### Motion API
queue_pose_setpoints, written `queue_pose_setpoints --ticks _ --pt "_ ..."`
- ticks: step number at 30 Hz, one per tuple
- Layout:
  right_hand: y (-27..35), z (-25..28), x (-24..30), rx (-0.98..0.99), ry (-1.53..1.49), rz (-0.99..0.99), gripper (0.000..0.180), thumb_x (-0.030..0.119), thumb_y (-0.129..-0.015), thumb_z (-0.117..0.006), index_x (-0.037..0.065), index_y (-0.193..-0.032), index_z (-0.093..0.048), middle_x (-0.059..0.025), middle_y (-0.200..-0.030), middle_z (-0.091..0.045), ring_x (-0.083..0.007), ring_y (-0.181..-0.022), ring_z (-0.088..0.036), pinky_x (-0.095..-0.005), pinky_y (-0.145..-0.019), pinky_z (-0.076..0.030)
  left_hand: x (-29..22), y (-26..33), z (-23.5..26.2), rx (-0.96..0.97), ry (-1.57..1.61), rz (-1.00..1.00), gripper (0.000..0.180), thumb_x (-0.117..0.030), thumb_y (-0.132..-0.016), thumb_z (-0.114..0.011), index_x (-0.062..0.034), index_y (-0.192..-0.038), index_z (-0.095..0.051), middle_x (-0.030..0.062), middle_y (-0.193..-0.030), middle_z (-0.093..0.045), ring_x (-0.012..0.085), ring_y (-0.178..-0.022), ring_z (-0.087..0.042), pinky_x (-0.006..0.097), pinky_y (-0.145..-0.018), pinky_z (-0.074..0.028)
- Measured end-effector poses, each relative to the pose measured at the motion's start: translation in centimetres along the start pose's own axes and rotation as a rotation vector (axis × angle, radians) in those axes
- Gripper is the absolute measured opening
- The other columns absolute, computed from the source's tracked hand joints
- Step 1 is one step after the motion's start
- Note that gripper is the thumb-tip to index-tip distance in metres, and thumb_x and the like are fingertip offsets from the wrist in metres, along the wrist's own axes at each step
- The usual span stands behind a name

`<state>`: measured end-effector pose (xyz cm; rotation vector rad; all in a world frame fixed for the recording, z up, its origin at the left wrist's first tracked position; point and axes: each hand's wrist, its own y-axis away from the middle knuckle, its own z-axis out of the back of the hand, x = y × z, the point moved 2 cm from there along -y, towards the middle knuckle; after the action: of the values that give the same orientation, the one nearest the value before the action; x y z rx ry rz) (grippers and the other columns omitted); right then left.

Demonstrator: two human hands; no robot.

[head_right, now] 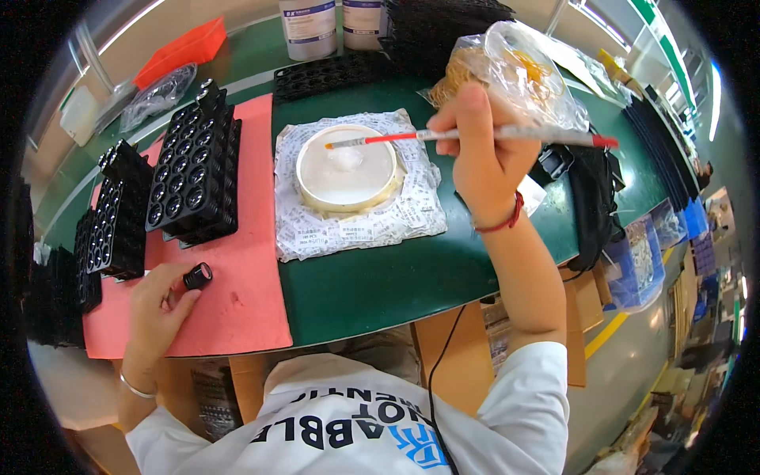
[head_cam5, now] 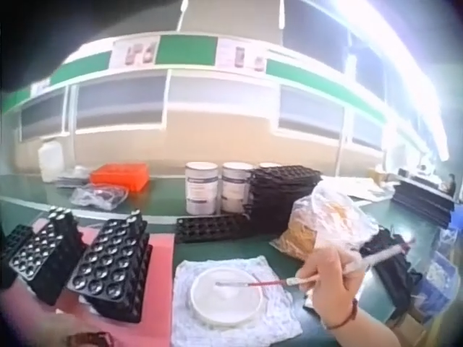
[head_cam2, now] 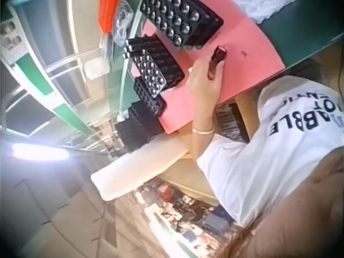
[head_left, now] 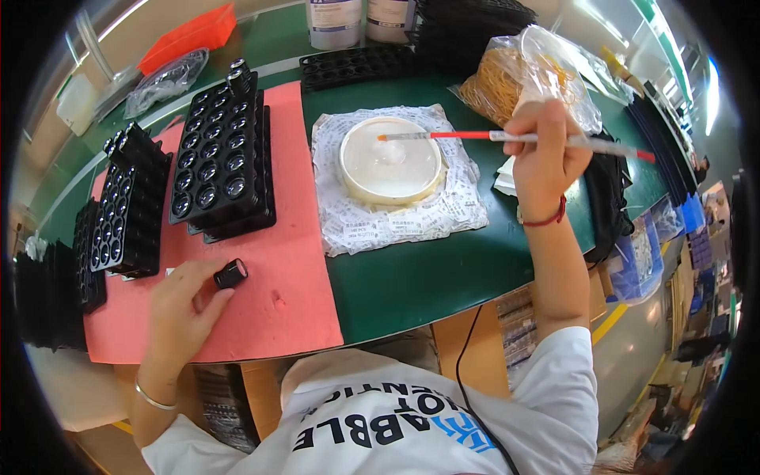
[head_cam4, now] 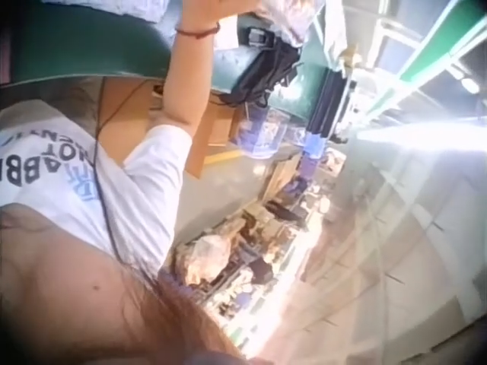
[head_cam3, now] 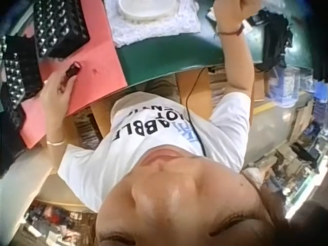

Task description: Applying sealant or adhesive to lighting components using a brush.

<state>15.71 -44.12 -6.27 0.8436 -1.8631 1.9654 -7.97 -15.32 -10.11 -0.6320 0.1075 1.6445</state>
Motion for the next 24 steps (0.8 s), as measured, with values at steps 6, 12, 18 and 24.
queue_pose_setpoints --ticks 6,12,18,24 --pt "1.1 -0.4 0.7 0.258 0.070 0.368 0.038 0.018 -0.089 -0.042 0.000 -0.058 -0.055 -0.0057 -0.051 -0.053 -0.0114 -0.041 -0.045 -0.0225 -0.040 -0.032 -2.6 -3.5 0.3 0.213 0.168 -0.001 0.034 -0.003 -0.070 -0.065 -0.0035 -0.103 -0.058 0.0042 -0.081 -0.059 0.0091 -0.051 -0.045 0.022 -0.046 -0.036" --pt "0.9 -2.6 0.9 0.449 0.294 0.484 0.026 0.012 -0.081 -0.051 0.002 -0.058 -0.056 -0.0057 -0.052 -0.053 -0.0174 -0.043 -0.047 -0.0260 -0.042 -0.036 -2.9 -5.8 -4.4 0.541 0.924 0.320 0.029 -0.011 -0.082 -0.057 0.0002 -0.108 -0.054 0.0024 -0.086 -0.058 0.0031 -0.055 -0.049 0.017 -0.049 -0.044" --pt "1.6 -2.2 -0.8 0.429 0.084 0.276 0.037 0.017 -0.088 -0.044 0.002 -0.056 -0.054 -0.0054 -0.048 -0.048 -0.0146 -0.041 -0.045 -0.0246 -0.037 -0.030 -1.8 -6.4 -4.7 0.488 1.169 0.317 0.029 -0.006 -0.078 -0.059 0.0002 -0.106 -0.050 0.0027 -0.091 -0.057 0.0031 -0.071 -0.049 0.017 -0.060 -0.040" --pt "0.5 -1.9 -3.0 0.093 -0.318 -0.241 0.040 0.024 -0.094 -0.034 0.005 -0.059 -0.043 -0.0041 -0.048 -0.042 -0.0101 -0.038 -0.030 -0.0246 -0.040 -0.025 -1.3 -6.4 -5.0 0.508 1.299 0.285 0.031 -0.006 -0.075 -0.063 -0.0022 -0.102 -0.046 0.0017 -0.089 -0.055 0.0049 -0.081 -0.050 0.018 -0.069 -0.040"
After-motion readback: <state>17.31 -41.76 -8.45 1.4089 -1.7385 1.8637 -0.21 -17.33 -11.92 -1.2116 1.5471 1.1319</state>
